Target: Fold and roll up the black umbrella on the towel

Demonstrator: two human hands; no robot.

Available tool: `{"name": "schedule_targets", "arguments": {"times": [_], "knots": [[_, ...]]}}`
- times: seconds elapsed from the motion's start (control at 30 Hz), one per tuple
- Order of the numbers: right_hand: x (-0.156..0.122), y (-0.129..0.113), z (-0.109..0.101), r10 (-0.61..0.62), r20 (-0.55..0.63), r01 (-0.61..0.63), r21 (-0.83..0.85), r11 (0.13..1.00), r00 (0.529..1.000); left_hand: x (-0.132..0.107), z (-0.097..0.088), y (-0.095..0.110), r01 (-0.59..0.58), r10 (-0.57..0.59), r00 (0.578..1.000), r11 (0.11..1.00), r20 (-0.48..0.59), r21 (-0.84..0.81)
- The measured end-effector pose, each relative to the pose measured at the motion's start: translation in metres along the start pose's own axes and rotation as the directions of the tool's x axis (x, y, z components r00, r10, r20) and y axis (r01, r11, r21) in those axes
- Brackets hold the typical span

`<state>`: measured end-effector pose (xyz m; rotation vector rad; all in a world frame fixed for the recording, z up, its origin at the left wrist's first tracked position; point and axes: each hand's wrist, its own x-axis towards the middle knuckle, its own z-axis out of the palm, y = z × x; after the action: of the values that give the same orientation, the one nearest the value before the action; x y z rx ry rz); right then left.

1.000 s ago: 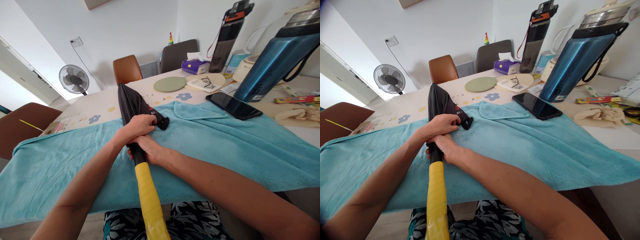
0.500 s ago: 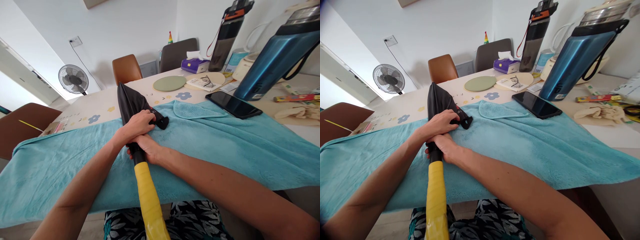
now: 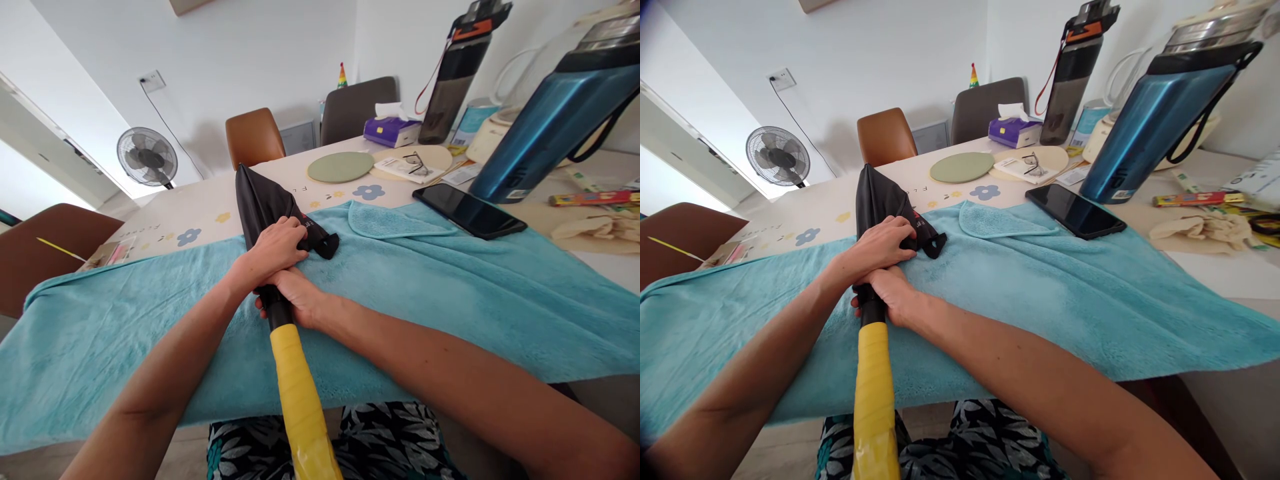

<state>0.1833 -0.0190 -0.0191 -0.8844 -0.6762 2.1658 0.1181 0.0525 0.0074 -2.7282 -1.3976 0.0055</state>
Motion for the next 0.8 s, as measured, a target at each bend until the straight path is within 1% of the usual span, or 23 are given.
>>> {"name": "schedule_targets", "arguments": {"times": [0.1, 0.17, 0.23, 0.37, 0.47, 0.57, 0.63, 0.67, 0.73, 0.8], "knots": [[0.001, -0.001, 0.000, 0.014, 0.005, -0.014, 0.005, 1.000, 1.000, 0.001, 0.001, -0.001, -0.007, 0.008, 1.000, 1.000, 0.022, -0.017], [0.001, -0.001, -0.001, 0.023, 0.004, -0.023, 0.005, 1.000, 1.000, 0.002, 0.000, -0.002, 0.020, -0.021, 1.000, 0.997, -0.014, -0.072], [0.000, -0.002, -0.001, 0.026, 0.007, -0.026, 0.007, 1.000, 1.000, 0.003, -0.002, -0.002, 0.065, -0.076, 0.994, 0.988, -0.073, -0.136], [0.000, -0.002, -0.001, 0.031, -0.013, -0.031, 0.008, 0.999, 0.999, 0.004, -0.007, -0.009, 0.170, -0.202, 0.968, 0.964, -0.147, -0.204], [0.000, -0.002, -0.001, 0.046, -0.031, -0.046, 0.000, 0.999, 0.998, 0.003, -0.012, -0.021, 0.219, -0.260, 0.946, 0.954, -0.196, -0.206], [0.001, -0.001, -0.001, 0.055, -0.039, -0.056, -0.010, 0.998, 0.998, 0.001, -0.016, -0.035, 0.294, -0.335, 0.911, 0.937, -0.242, -0.188], [0.001, -0.001, -0.001, 0.058, -0.038, -0.059, -0.016, 0.998, 0.998, 0.000, -0.018, -0.044, 0.344, -0.382, 0.893, 0.920, -0.238, -0.187], [0.001, -0.001, -0.002, 0.057, -0.037, -0.058, -0.018, 0.998, 0.998, -0.001, -0.018, -0.048, 0.355, -0.393, 0.893, 0.915, -0.220, -0.194], [0.001, 0.000, -0.002, 0.055, -0.031, -0.056, -0.021, 0.998, 0.998, -0.001, -0.017, -0.053, 0.337, -0.374, 0.913, 0.916, -0.163, -0.216], [0.001, 0.000, -0.002, 0.055, -0.027, -0.055, -0.017, 0.998, 0.998, -0.001, -0.015, -0.052, 0.278, -0.304, 0.948, 0.936, -0.092, -0.217]]}}
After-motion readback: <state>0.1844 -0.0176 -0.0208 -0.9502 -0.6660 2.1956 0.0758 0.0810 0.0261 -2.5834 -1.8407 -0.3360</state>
